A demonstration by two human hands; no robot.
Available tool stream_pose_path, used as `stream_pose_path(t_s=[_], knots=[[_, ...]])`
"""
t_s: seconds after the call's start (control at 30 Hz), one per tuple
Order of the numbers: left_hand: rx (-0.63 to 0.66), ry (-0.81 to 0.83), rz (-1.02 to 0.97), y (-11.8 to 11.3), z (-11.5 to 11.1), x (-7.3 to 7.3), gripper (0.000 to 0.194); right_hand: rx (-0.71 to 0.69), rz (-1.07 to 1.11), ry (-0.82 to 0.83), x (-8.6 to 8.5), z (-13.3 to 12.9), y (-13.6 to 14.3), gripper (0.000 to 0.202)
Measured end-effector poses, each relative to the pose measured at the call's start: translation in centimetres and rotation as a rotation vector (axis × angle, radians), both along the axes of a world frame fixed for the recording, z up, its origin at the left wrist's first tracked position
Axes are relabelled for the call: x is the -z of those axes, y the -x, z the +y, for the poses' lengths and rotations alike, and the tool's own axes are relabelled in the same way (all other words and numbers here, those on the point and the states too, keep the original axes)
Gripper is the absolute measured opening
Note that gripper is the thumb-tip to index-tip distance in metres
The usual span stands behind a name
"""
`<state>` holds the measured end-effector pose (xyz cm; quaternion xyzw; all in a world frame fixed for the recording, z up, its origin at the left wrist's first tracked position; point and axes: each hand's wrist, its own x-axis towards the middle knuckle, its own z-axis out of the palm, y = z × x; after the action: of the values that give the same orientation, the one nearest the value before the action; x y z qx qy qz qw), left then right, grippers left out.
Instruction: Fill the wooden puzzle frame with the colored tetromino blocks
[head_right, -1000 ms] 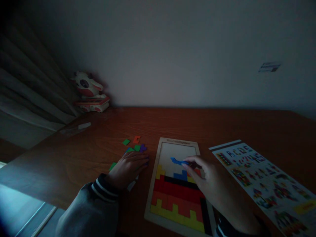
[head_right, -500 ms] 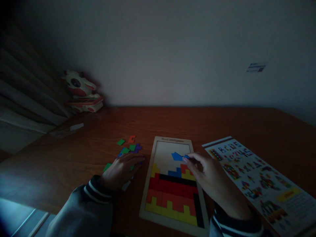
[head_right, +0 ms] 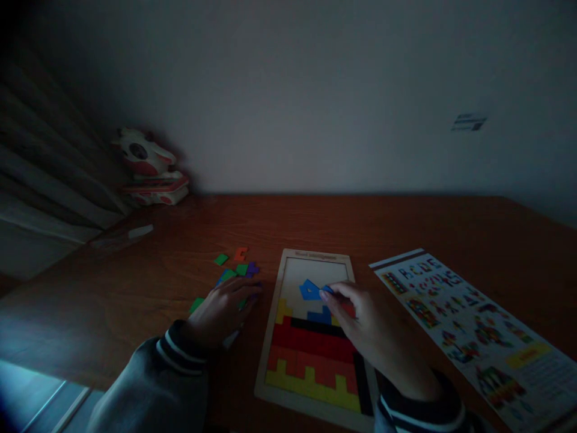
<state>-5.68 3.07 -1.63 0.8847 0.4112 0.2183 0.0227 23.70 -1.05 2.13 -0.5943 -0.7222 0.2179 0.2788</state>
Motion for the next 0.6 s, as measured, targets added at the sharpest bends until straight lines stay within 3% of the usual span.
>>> stream_pose_path(t_s=[0.13, 0.23, 0.37, 0.47, 0.6], knots=[[0.007, -0.012, -0.055, -1.5, -0.8, -1.0, 0.023, -0.019, 0.066, 0.010, -0.7, -0.4, 1.0, 0.033], [-0.001, 0.007, -0.217, -3.3, -1.7, -1.7, 0.036, -0.062, 0.128, 0.019, -1.1, -0.7, 2.0, 0.032], [0.054, 0.105, -0.459, -4.6, -2.4, -2.2, 0.019, -0.100, 0.180, 0.042, -1.0, -0.7, 2.4, 0.032], [0.030, 0.143, -0.541, -4.5, -2.4, -2.5, 0.007, -0.029, 0.233, 0.045, -0.3, -0.4, 1.6, 0.033], [-0.055, 0.056, -0.486, -4.0, -2.1, -2.6, 0.008, 0.138, 0.346, 0.002, 0.7, 0.0, 0.0, 0.035]])
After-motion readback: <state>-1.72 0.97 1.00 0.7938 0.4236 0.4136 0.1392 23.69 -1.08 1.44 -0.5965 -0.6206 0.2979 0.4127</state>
